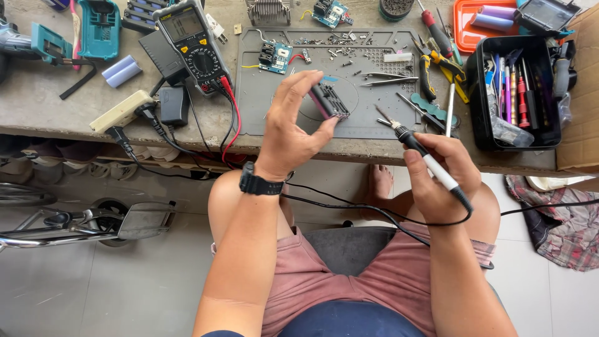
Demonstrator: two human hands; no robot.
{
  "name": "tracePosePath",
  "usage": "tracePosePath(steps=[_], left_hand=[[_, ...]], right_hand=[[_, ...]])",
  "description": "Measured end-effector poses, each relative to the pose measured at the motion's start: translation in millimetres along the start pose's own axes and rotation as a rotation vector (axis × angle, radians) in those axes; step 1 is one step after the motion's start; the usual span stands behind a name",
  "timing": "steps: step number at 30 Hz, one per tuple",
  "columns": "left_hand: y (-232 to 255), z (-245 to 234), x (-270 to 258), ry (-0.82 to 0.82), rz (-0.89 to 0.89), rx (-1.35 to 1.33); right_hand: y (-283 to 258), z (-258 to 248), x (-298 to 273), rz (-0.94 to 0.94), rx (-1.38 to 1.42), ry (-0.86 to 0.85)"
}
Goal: Soldering wires to a circuit board and assembling it onto a battery pack
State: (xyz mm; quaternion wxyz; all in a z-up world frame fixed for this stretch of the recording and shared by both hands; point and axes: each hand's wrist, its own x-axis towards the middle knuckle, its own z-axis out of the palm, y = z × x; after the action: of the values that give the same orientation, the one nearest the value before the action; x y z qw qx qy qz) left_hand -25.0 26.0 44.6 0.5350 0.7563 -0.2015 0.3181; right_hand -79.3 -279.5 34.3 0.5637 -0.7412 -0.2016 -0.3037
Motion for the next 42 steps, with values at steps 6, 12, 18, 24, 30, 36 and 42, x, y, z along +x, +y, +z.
tracePosePath(steps=[6, 12, 18, 24, 30, 36, 42], left_hand=[[-5, -11, -2, -0.002, -0.054, -0.059], [-13, -15, -9, 0.008, -0.1, -0.095], [-15, -18, -16, -0.049, -0.086, -0.05], [1, -15, -12, -0.064, 0.07, 0.056], [-4, -11, -17, -0.103, 0.127, 0.131], [-3, -4, -17, -0.178, 0.165, 0.123], [3, -3, -15, -0.217, 0.173, 0.111]], right_hand=[[-85, 6, 25, 0.0, -0.356, -0.13], [-46, 25, 18, -0.232, -0.235, 0.046], [-46, 22, 14, -0.124, -0.03, 0.086], [-30, 28, -6, -0.073, -0.02, 0.035], [-40, 38, -13, -0.1, -0.108, -0.023], [-43, 39, -8, -0.124, -0.135, -0.009], [-41, 44, -5, -0.123, -0.129, -0.027]])
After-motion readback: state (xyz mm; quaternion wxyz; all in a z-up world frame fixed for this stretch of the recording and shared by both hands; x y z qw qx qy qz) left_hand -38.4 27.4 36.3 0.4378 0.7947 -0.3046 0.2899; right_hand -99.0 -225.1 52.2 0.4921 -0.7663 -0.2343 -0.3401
